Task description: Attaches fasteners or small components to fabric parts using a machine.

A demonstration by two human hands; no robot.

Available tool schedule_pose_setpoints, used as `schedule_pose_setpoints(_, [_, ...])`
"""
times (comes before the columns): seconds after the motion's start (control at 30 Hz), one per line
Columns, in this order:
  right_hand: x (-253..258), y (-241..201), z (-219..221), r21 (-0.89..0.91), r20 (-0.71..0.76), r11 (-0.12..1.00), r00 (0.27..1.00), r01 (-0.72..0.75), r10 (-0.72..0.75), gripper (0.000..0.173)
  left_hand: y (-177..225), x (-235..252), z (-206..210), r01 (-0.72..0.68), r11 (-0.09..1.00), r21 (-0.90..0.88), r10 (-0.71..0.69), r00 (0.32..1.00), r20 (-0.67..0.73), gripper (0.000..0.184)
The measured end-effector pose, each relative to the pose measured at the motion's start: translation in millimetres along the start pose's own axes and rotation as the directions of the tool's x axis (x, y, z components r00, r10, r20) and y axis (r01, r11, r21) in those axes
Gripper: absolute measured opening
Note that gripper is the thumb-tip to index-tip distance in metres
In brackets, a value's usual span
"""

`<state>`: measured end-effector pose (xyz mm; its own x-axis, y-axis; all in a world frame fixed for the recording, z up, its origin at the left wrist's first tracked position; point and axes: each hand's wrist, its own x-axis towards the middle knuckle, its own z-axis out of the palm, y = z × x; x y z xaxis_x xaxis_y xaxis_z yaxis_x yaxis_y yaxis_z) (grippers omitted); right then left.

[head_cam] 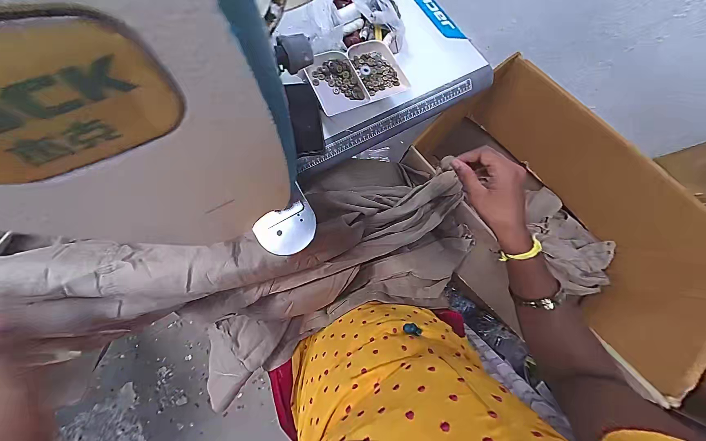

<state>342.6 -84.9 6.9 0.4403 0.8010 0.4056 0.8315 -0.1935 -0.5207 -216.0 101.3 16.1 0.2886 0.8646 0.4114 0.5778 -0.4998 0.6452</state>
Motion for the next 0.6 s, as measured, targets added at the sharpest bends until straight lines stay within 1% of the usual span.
schedule_pose_setpoints(0.03, [-8.7, 9.5, -1.9, -0.005, -0.013, 0.994, 0.994, -0.105, 0.105, 0.019, 66.6, -6.9, 58.5, -0.025, 0.999, 0.036, 0.024, 1.0, 0.019, 0.037])
schedule_pose_setpoints(0.07, [-16.7, 15.1, -1.6, -0.013, 0.005, 0.983, 0.983, -0.184, 0.184, 0.021, 105.5, -20.8, 108.1, -0.143, 0.989, 0.028, 0.14, 0.985, 0.106, 0.033])
schedule_pose_setpoints(0.1, [-24.4, 17.7, 2.3, -0.017, 0.04, 0.973, 0.972, -0.23, 0.23, 0.022, 129.5, -33.8, 151.9, -0.269, 0.963, -0.021, 0.268, 0.942, 0.201, 0.027])
schedule_pose_setpoints(0.13, [-34.3, 18.2, 9.5, -0.018, 0.08, 0.971, 0.968, -0.237, 0.238, 0.021, 142.6, -45.5, 189.5, -0.371, 0.927, -0.064, 0.372, 0.876, 0.306, 0.028])
schedule_pose_setpoints(0.17, [-44.8, 15.0, 18.9, -0.01, 0.133, 0.974, 0.965, -0.225, 0.225, 0.022, 149.3, -52.9, 221.2, -0.442, 0.893, -0.082, 0.436, 0.807, 0.399, 0.033])
schedule_pose_setpoints(0.2, [-53.0, 7.8, 29.3, 0.01, 0.2, 0.981, 0.962, -0.192, 0.186, 0.023, 151.3, -54.1, 247.6, -0.481, 0.873, -0.084, 0.462, 0.757, 0.463, 0.036])
schedule_pose_setpoints(0.23, [-61.0, -1.5, 39.9, 0.023, 0.283, 0.992, 0.953, -0.122, 0.11, 0.027, 150.8, -51.6, 265.4, -0.491, 0.868, -0.078, 0.46, 0.733, 0.502, 0.032])
schedule_pose_setpoints(0.27, [-65.5, -9.8, 49.0, 0.027, 0.379, 1.0, 0.925, -0.009, -0.002, 0.036, 150.6, -45.5, 273.0, -0.48, 0.874, -0.075, 0.448, 0.734, 0.512, 0.021])
schedule_pose_setpoints(0.3, [-64.7, -16.1, 54.8, 0.015, 0.479, 0.994, 0.871, 0.113, -0.106, 0.047, 153.0, -36.5, 268.2, -0.45, 0.89, -0.075, 0.421, 0.747, 0.515, 0.015])
schedule_pose_setpoints(0.33, [-62.9, -19.6, 58.4, -0.005, 0.532, 0.978, 0.828, 0.21, -0.175, 0.053, 156.0, -29.8, 252.5, -0.399, 0.912, -0.093, 0.391, 0.779, 0.49, 0.013])
schedule_pose_setpoints(0.37, [-62.6, -21.8, 60.2, -0.017, 0.527, 0.967, 0.824, 0.256, -0.209, 0.05, 155.4, -28.1, 228.9, -0.367, 0.925, -0.094, 0.37, 0.819, 0.44, 0.015])
schedule_pose_setpoints(0.4, [-60.4, -23.5, 59.3, -0.023, 0.506, 0.969, 0.839, 0.247, -0.202, 0.048, 149.9, -27.7, 200.0, -0.346, 0.935, -0.077, 0.349, 0.855, 0.384, 0.017])
schedule_pose_setpoints(0.43, [-54.5, -24.8, 56.4, -0.031, 0.496, 0.976, 0.851, 0.216, -0.173, 0.052, 137.2, -27.4, 168.5, -0.324, 0.945, -0.039, 0.318, 0.889, 0.329, 0.02])
schedule_pose_setpoints(0.47, [-47.5, -26.1, 52.8, -0.033, 0.502, 0.981, 0.852, 0.191, -0.149, 0.054, 117.2, -27.7, 134.7, -0.292, 0.956, 0.016, 0.277, 0.921, 0.275, 0.026])
schedule_pose_setpoints(0.5, [-43.5, -28.0, 51.0, -0.017, 0.509, 0.982, 0.847, 0.188, -0.154, 0.048, 92.9, -29.6, 98.1, -0.24, 0.968, 0.077, 0.215, 0.946, 0.243, 0.032])
schedule_pose_setpoints(0.53, [-40.8, -31.2, 52.4, 0.015, 0.514, 0.98, 0.839, 0.2, -0.179, 0.039, 69.9, -31.4, 63.2, -0.184, 0.971, 0.155, 0.15, 0.966, 0.21, 0.037])
schedule_pose_setpoints(0.57, [-38.2, -36.4, 57.8, 0.066, 0.522, 0.974, 0.825, 0.215, -0.217, 0.03, 49.2, -35.0, 34.3, -0.098, 0.958, 0.269, 0.052, 0.983, 0.174, 0.037])
schedule_pose_setpoints(0.6, [-35.1, -45.8, 64.8, 0.129, 0.557, 0.967, 0.791, 0.219, -0.253, 0.029, 32.2, -42.0, 13.6, 0.025, 0.915, 0.403, -0.076, 0.991, 0.112, 0.037])
